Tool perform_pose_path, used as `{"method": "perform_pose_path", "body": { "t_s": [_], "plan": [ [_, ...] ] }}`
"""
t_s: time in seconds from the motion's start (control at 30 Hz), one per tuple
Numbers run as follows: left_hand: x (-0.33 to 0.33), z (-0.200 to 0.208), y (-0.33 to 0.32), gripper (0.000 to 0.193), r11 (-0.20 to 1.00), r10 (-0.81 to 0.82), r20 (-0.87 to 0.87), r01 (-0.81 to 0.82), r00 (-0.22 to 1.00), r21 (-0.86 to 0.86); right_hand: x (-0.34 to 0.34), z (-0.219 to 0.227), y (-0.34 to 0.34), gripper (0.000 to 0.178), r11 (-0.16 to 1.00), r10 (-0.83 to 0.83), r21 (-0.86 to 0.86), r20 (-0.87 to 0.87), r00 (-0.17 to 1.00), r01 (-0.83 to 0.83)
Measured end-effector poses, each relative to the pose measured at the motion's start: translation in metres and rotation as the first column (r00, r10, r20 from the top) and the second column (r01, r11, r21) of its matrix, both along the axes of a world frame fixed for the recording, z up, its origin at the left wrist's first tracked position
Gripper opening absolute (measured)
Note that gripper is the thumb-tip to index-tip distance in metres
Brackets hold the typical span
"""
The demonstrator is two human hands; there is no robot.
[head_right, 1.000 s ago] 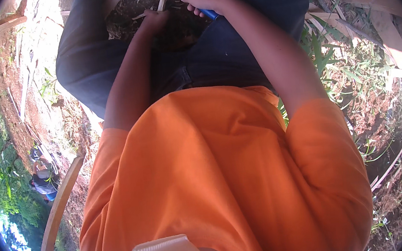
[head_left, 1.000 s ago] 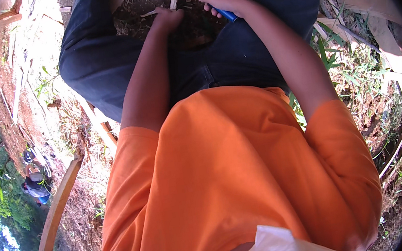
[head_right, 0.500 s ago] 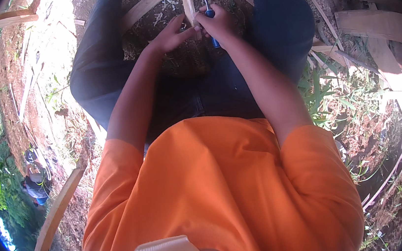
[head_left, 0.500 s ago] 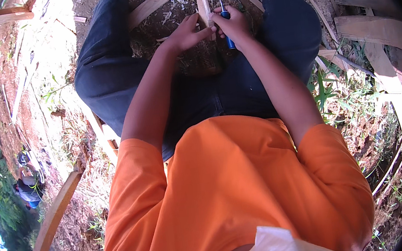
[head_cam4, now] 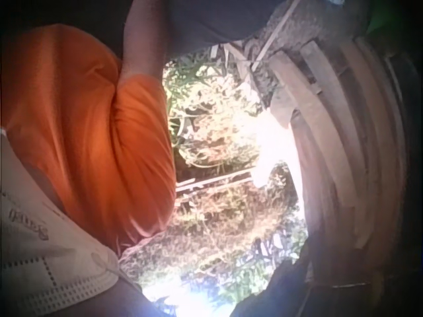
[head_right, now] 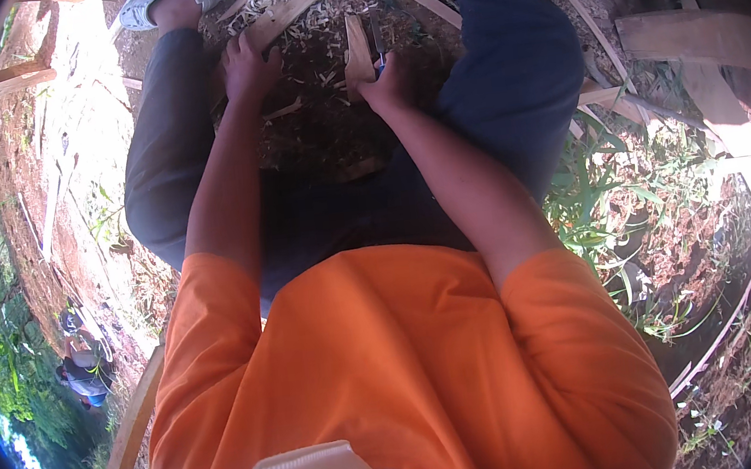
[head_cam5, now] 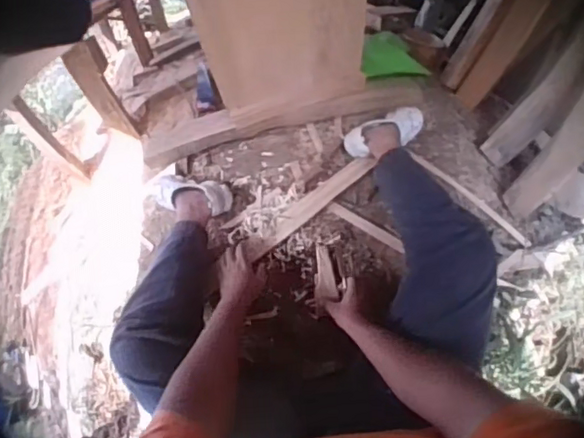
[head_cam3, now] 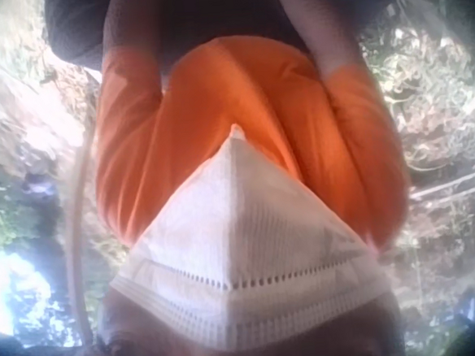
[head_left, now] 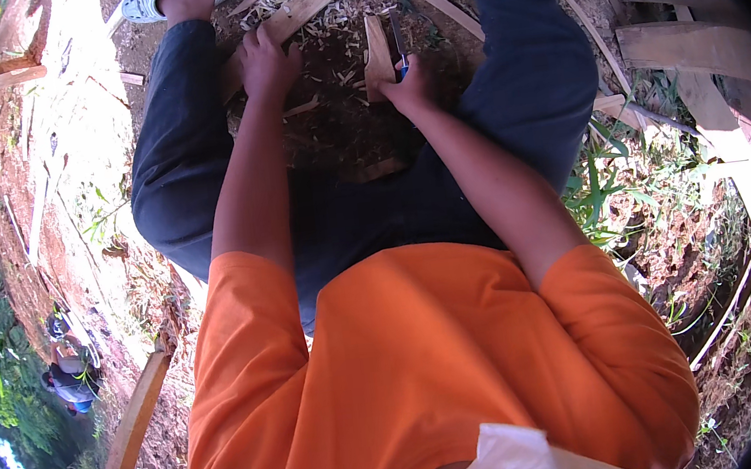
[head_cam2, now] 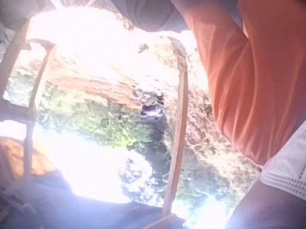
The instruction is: The person sits on the ground and uses a knife to carve a small piece of wood held between their legs. They repeatedly scrape the wood surface to remove shavings and occasionally rotate the piece to work on different sides.
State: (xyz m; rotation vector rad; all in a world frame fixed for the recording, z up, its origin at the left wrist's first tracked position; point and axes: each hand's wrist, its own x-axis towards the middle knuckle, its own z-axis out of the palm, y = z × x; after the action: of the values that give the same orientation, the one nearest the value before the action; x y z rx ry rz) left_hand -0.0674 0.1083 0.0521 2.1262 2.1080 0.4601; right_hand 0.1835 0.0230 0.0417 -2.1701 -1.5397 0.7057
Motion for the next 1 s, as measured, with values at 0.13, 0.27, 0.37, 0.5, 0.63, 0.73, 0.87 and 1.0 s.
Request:
{"method": "perform_pose_path", "body": {
  "t_s": [0.13, 0.27, 0.37, 0.5, 0.63, 0.73, 0.87, 1.0],
  "plan": [
    [-0.037, -0.001, 0.011, 0.053, 0.948, -0.114, -0.177, 0.054, 0.978, -0.314, 0.001, 0.011, 0.002, 0.056, 0.985, -0.043, -0.173, -0.200, 0.979, 0.008],
    [-0.034, 0.020, 0.012, 0.038, 0.914, -0.193, -0.155, 0.120, 0.969, -0.388, -0.001, 0.008, 0.002, 0.057, 0.990, -0.022, -0.144, -0.190, 0.982, -0.005],
    [-0.031, 0.039, 0.013, 0.041, 0.852, -0.113, -0.055, 0.068, 0.992, -0.518, -0.001, 0.010, -0.004, 0.056, 0.988, 0.004, -0.155, -0.154, 0.988, -0.028],
    [-0.035, 0.025, 0.010, 0.053, 0.836, -0.038, -0.023, 0.019, 0.999, -0.548, -0.007, 0.008, -0.007, 0.059, 0.982, 0.066, -0.169, -0.112, 0.992, -0.084],
    [-0.017, 0.032, 0.000, 0.064, 0.841, -0.082, -0.092, 0.019, 0.992, -0.541, 0.002, 0.009, -0.014, 0.058, 0.971, 0.100, -0.207, -0.105, 0.989, -0.120],
    [0.009, 0.047, -0.011, 0.069, 0.835, -0.126, -0.129, 0.035, 0.984, -0.550, 0.015, 0.007, -0.031, 0.051, 0.969, 0.203, -0.127, -0.060, 0.977, -0.210],
    [0.019, 0.050, -0.021, 0.068, 0.820, -0.146, -0.160, 0.029, 0.976, -0.572, 0.014, 0.028, -0.034, 0.051, 0.979, 0.078, -0.166, -0.216, 0.973, -0.116],
    [0.022, 0.055, -0.030, 0.057, 0.817, -0.234, -0.182, 0.092, 0.955, -0.570, 0.016, 0.050, -0.022, 0.052, 0.967, -0.132, -0.256, -0.476, 0.870, 0.007]
  ]
}}
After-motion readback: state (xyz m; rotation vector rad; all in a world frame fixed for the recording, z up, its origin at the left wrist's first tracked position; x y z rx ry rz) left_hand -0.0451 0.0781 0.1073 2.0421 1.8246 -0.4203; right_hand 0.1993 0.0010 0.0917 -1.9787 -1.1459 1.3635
